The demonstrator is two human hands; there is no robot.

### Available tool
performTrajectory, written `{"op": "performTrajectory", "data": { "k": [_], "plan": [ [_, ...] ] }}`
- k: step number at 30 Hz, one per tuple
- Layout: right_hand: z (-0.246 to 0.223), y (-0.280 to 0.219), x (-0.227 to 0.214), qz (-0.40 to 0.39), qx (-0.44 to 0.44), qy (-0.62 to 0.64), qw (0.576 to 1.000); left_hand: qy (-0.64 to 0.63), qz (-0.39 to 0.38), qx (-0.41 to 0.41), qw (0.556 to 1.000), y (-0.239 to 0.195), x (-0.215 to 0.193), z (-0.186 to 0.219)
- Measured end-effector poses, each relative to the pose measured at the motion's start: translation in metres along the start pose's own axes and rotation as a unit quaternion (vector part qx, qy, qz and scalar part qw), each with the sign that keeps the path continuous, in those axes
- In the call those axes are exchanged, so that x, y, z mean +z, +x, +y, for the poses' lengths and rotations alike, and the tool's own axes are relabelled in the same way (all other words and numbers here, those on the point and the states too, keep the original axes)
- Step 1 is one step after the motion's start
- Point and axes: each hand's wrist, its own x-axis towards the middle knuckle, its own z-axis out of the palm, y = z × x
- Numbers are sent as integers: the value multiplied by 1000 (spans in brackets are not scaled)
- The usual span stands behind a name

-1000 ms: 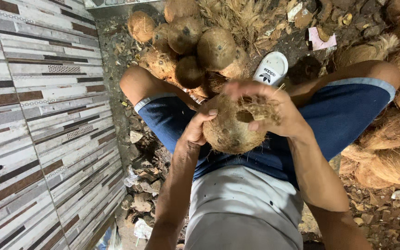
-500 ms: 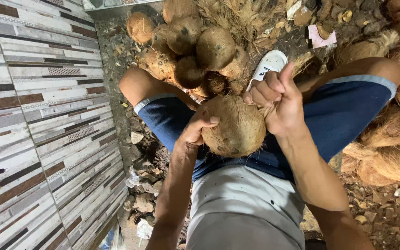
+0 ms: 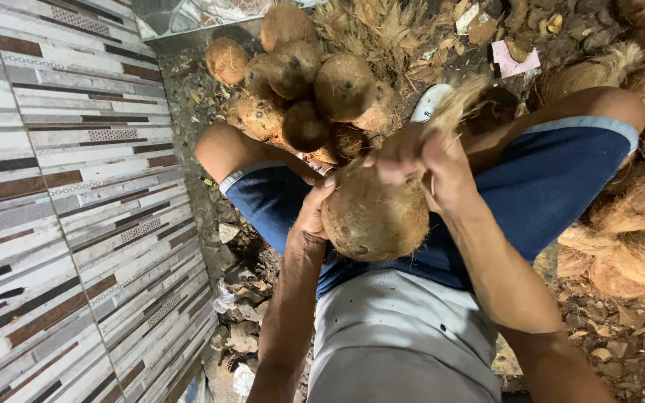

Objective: The person sits cross-legged on a tiled floor surrounded by coconuts and peels the fibrous husk off a coconut by hand. They repeatedly pull away strands of fiber and discard them onto the floor, working on the same coconut throughout the clip.

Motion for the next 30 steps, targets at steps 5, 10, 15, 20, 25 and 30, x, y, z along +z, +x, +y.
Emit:
{"op": "performTrajectory", "data": {
  "k": [5,10,15,20,25,30],
  "plan": [
    [-12,12,8,30,19,120,992,-11,30,-4,999,13,-25,-11],
    [-17,10,16,127,27,180,975,20,56,18,998,0,3,0],
    [-17,7,28,251,-70,63,963,45,71,42,996,17,-16,3],
    [-19,3,26,182,-92,-35,978,44,39,38,998,-2,4,0],
    [-20,14,18,-17,-55,-3,998,43,54,87,994,58,-99,-25],
    [-4,12,2,5,-10,138,990,45,53,136,988,-14,27,-5]
  ]
}}
